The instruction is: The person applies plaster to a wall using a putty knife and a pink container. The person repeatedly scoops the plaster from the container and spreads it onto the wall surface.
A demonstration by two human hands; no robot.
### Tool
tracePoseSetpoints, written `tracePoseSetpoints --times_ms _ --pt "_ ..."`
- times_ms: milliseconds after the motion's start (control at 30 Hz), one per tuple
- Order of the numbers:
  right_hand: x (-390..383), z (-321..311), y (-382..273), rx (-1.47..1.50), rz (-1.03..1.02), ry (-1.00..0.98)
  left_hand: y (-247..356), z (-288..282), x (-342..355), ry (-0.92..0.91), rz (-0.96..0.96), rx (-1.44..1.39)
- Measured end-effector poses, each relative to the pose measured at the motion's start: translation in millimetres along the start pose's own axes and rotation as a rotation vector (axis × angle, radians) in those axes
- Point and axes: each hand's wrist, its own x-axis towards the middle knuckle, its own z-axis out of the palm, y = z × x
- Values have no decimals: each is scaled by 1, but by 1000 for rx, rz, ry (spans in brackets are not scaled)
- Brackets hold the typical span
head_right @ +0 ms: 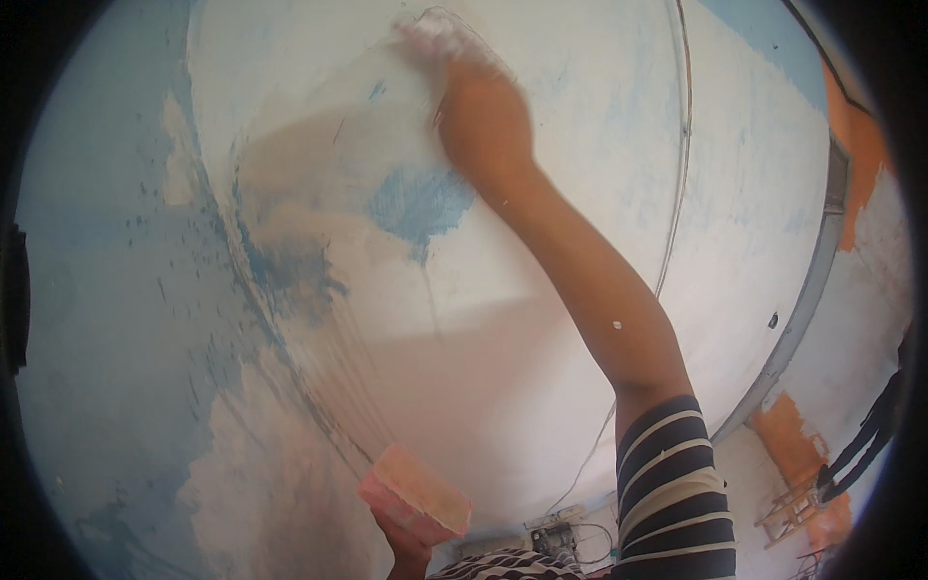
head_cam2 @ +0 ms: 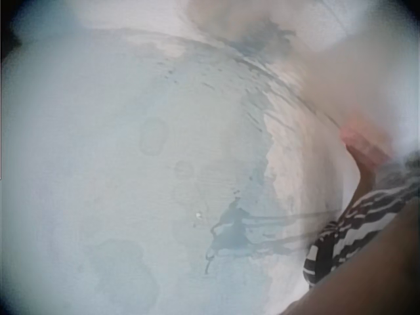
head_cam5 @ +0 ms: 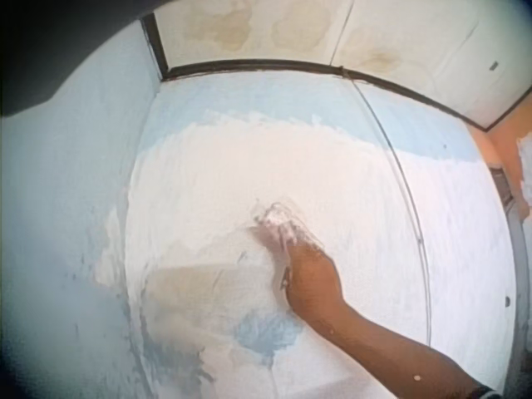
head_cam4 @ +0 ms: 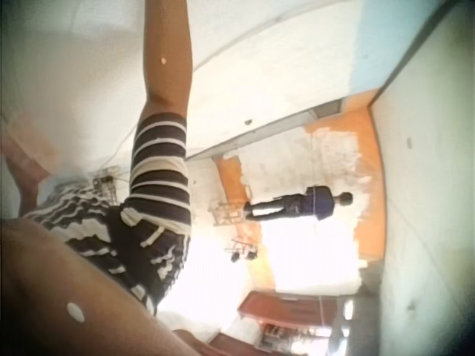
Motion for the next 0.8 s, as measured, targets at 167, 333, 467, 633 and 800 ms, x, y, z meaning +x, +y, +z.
tracePoseSetpoints --times_ms 167,333,467,633,800 --pt "-117 24 -76 183 -559 -413 -8 -21 5 11 -10 -51" --pt "-50 -31 -90 377 -34 -495 0 -14 -2 45 35 -6" --pt "-1 -24 -41 218 178 -260 -7 -7 -4 42 27 2" --pt "-106 8 -104 224 -328 -338 -5 -10 -8 58 28 3" --pt "-64 -31 -93 569 25 -416 3 -9 -9 60 54 28"
